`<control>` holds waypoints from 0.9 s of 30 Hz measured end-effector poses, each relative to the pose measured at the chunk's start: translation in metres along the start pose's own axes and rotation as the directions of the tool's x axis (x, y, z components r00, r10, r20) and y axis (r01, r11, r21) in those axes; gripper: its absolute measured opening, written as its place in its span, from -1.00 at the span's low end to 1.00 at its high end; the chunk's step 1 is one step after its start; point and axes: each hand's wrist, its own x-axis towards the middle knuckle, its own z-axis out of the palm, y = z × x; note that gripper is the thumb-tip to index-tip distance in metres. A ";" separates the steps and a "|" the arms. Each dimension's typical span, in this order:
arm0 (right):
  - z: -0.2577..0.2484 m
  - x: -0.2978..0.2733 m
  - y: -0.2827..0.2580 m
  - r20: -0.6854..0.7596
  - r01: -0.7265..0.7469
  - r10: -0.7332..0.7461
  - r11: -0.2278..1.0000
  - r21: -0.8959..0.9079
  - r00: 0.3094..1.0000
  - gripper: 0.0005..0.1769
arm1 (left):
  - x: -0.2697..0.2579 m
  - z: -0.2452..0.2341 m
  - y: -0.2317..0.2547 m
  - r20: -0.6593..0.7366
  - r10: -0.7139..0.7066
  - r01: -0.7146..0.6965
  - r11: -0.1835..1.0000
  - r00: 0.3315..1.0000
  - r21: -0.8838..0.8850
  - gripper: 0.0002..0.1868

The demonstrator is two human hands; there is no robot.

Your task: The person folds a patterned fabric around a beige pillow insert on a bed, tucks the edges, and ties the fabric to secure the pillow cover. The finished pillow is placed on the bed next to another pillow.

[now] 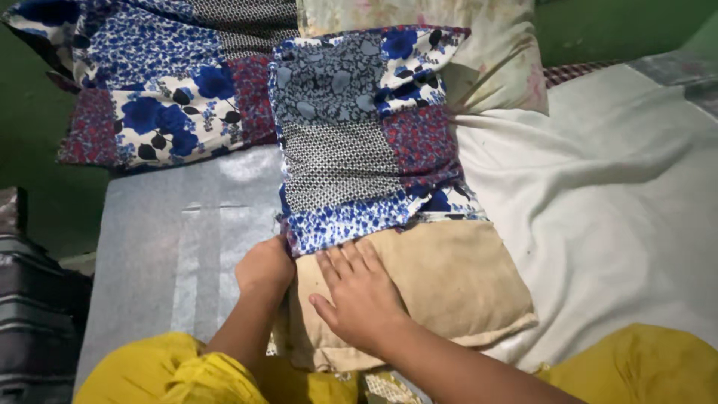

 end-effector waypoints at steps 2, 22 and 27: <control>-0.002 -0.003 -0.001 -0.125 -0.040 0.045 0.998 0.041 0.991 -0.20 | -0.001 -0.002 0.000 0.036 0.056 -0.059 0.995 0.998 0.081 -0.70; -0.041 -0.018 0.084 0.248 0.006 -0.173 0.830 0.557 0.953 -0.32 | -0.055 -0.016 0.053 0.149 0.183 -0.233 0.852 0.972 0.470 -0.79; -0.036 -0.075 0.159 0.067 -0.228 0.261 0.657 0.719 0.963 -0.67 | -0.056 -0.012 0.129 0.008 0.400 -0.379 0.862 0.916 0.336 -0.77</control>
